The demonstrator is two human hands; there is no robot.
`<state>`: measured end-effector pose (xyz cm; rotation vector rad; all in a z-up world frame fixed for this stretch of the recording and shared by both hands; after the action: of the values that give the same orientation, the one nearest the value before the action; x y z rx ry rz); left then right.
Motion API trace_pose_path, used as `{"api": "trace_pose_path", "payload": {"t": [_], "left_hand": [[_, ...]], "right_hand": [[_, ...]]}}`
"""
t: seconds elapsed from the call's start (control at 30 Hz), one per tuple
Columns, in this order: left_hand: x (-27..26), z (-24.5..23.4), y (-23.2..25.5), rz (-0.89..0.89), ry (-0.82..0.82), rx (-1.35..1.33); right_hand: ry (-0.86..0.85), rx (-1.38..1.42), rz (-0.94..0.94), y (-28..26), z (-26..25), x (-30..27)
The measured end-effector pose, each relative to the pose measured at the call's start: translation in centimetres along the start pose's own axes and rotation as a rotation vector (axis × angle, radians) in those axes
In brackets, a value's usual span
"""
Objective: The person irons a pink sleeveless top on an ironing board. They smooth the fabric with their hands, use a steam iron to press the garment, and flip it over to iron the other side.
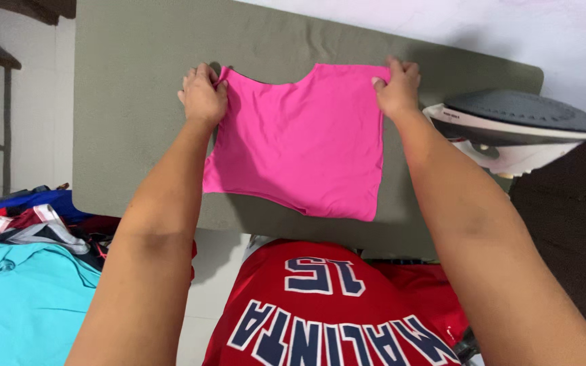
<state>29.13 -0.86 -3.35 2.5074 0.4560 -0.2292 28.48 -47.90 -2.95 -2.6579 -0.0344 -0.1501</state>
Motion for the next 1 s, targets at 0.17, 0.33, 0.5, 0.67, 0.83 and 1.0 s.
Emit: {"api": "trace_pose_path", "payload": {"t": [0.17,0.33,0.5,0.67,0.83,1.0], "left_hand": [[-0.2,-0.6,-0.7,-0.078,-0.009,-0.260],[-1.2,-2.3,1.8,0.037,0.153,-0.193],[-7.7,-0.6,6.4,0.493,0.300,0.026],[-22.5,9.5,10.6,1.061,0.020,0.387],[-30.6,13.1,9.5,1.055,-0.463,0.512],[-32.6,13.4,7.5,1.093,-0.632,0.625]], "right_hand": [[-0.024,-0.070,0.126,3.4,1.9,1.6],[0.029,-0.018,0.188,3.1,0.9,1.5],[0.029,-0.204,-0.122,-4.9,-2.8,-2.2],[-0.298,-0.357,-0.507,-12.7,-0.5,-14.9],[-0.678,-0.334,-0.445,-12.7,1.4,-26.7],[-0.601,-0.275,-0.440,-11.2,0.1,-32.0]]}}
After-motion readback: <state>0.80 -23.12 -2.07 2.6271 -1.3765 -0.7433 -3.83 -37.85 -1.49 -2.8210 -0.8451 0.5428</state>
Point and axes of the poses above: each hand's wrist, its own x-axis towards the middle knuckle, its own z-axis out of the palm, y = z × x, the point moved 10 cm from there along x, towards the middle knuckle, and after that the axes turned 5 degrees about -z, right-handed, at the moved point
